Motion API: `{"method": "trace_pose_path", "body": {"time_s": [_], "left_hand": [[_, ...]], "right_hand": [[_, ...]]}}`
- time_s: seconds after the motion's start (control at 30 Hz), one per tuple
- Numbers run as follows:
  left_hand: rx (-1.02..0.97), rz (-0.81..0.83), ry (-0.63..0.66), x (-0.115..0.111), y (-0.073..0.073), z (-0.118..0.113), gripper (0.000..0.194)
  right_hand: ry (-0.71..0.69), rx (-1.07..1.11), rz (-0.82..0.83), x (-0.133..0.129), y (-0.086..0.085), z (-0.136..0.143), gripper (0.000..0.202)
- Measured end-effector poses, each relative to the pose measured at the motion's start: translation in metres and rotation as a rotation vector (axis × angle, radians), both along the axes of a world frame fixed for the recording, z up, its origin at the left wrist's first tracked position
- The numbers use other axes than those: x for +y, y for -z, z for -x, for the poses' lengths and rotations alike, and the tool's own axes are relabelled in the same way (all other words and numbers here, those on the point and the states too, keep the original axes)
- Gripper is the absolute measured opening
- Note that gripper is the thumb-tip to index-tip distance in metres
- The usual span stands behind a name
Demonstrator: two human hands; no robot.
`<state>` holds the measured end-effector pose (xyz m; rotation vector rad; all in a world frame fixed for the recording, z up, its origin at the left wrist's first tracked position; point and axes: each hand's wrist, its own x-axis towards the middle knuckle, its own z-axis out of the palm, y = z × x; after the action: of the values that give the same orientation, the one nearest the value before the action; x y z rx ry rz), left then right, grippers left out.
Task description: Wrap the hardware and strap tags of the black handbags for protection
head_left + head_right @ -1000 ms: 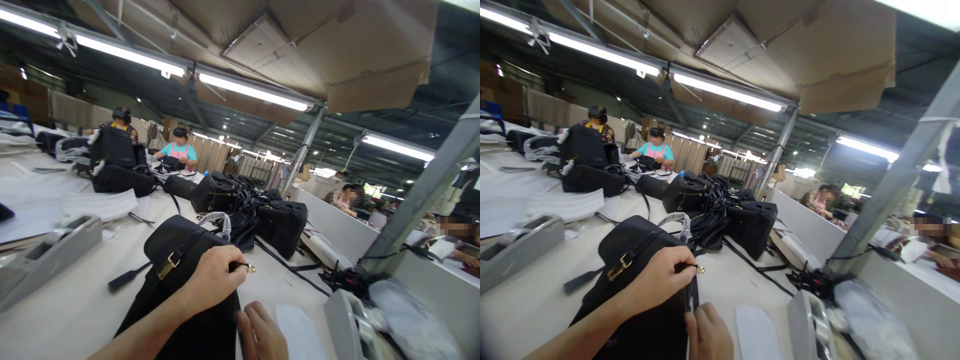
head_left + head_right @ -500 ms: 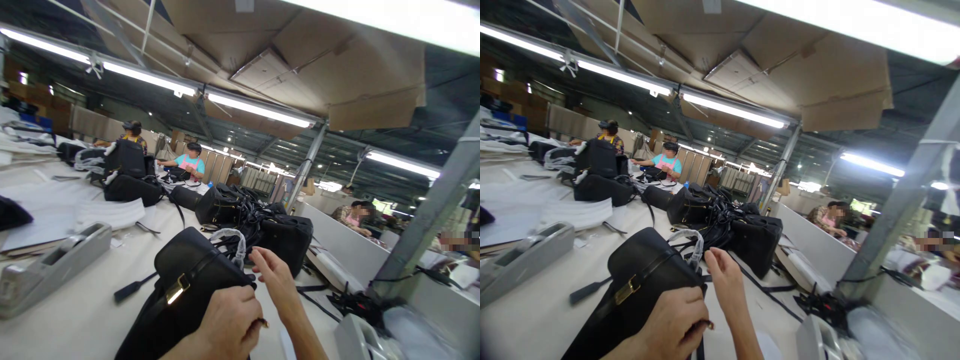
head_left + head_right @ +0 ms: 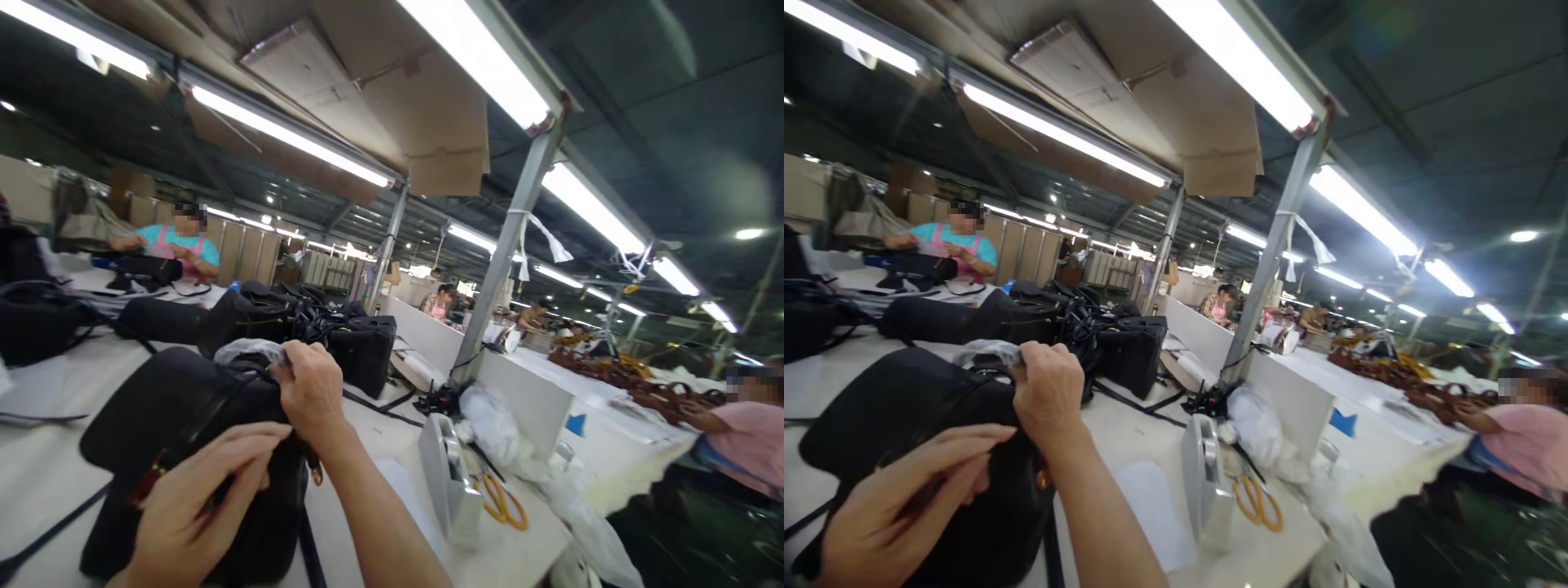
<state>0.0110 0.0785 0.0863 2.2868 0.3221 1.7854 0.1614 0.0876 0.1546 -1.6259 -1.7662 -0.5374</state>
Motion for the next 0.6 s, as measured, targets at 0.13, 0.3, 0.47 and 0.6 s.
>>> {"method": "trace_pose_path", "body": {"time_s": [0.13, 0.3, 0.47, 0.6], "left_hand": [[0.005, -0.089, -0.284, 0.017, -0.029, 0.002, 0.029], [0.389, 0.027, -0.244, 0.073, -0.048, -0.012, 0.046], [0.539, 0.136, -0.122, 0.088, -0.05, -0.005, 0.043], [0.573, 0.246, -0.043, 0.089, -0.047, 0.003, 0.039]], "right_hand": [[-0.125, 0.111, 0.149, -0.004, 0.008, -0.013, 0.007], [-0.23, 0.252, 0.157, -0.012, 0.022, 0.003, 0.018], [-0.252, 0.386, 0.162, -0.048, 0.067, -0.016, 0.047], [0.031, 0.222, 0.472, -0.092, 0.142, -0.086, 0.064]]}}
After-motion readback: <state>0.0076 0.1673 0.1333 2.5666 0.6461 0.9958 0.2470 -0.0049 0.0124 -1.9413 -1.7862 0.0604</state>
